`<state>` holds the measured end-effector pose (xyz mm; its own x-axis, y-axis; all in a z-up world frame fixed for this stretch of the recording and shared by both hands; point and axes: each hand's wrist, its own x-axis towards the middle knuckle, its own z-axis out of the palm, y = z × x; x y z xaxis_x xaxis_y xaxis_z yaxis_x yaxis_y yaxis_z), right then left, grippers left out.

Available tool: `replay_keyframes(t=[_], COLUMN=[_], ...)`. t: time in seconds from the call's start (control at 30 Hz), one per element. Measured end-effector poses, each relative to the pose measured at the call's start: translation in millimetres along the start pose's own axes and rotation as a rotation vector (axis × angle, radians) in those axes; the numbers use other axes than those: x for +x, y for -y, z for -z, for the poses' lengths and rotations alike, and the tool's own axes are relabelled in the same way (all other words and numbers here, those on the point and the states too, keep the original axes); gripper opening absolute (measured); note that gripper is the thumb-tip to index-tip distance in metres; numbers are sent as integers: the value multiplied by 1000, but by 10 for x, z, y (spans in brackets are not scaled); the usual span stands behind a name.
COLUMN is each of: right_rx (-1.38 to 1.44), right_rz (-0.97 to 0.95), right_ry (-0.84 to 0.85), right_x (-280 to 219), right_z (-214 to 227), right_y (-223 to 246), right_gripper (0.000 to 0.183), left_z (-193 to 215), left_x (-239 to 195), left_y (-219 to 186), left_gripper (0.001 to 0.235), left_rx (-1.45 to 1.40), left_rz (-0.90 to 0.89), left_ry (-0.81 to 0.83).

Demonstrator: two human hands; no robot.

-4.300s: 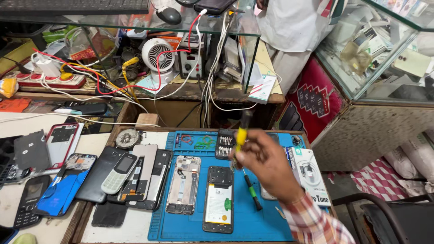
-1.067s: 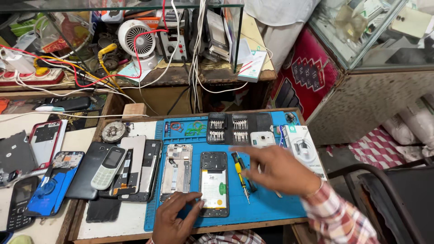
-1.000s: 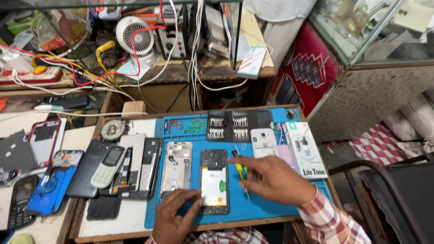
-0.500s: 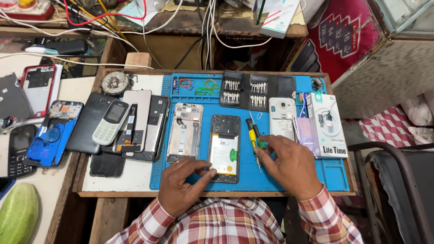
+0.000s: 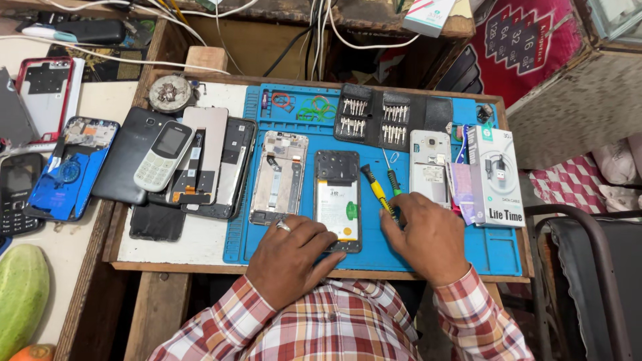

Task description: The person uses a screwdriver to remove screws from the back of a smartphone. They then use a prying tool to separate the back cover from the phone body. The person continues to work on the phone, handling the battery and internal components.

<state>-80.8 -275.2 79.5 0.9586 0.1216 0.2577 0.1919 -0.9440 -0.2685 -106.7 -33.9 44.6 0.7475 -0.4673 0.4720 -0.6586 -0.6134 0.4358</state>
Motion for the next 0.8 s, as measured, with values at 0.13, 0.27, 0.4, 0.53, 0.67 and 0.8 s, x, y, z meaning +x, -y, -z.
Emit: replay_keyframes(t=[0.13, 0.27, 0.4, 0.53, 0.67, 0.8], right_rx=[408, 929, 1266, 1204, 1084, 955], right_rz=[-97, -209, -247, -116, -31, 73], right_ry=[-2, 1, -11, -44, -18, -43], right_x=[-25, -83, -158, -200, -271, -364], right_z=[-48, -81, -129, -169, -123, -147], right_y=[-170, -319, -243, -82, -34, -6], right_gripper=[20, 17, 17, 44, 75, 92], left_z=[-14, -30, -25, -23, -41, -59], left_x=[-12, -52, -70, -84, -97, -116], left_y=[8, 46, 68, 64, 72, 93], left_gripper=[28, 28, 30, 35, 38, 37], left_rx=[30, -19, -34, 33, 48, 55], left_rz=[-12, -19, -12, 22, 43, 33], left_ry=[-7, -18, -33, -60, -46, -44])
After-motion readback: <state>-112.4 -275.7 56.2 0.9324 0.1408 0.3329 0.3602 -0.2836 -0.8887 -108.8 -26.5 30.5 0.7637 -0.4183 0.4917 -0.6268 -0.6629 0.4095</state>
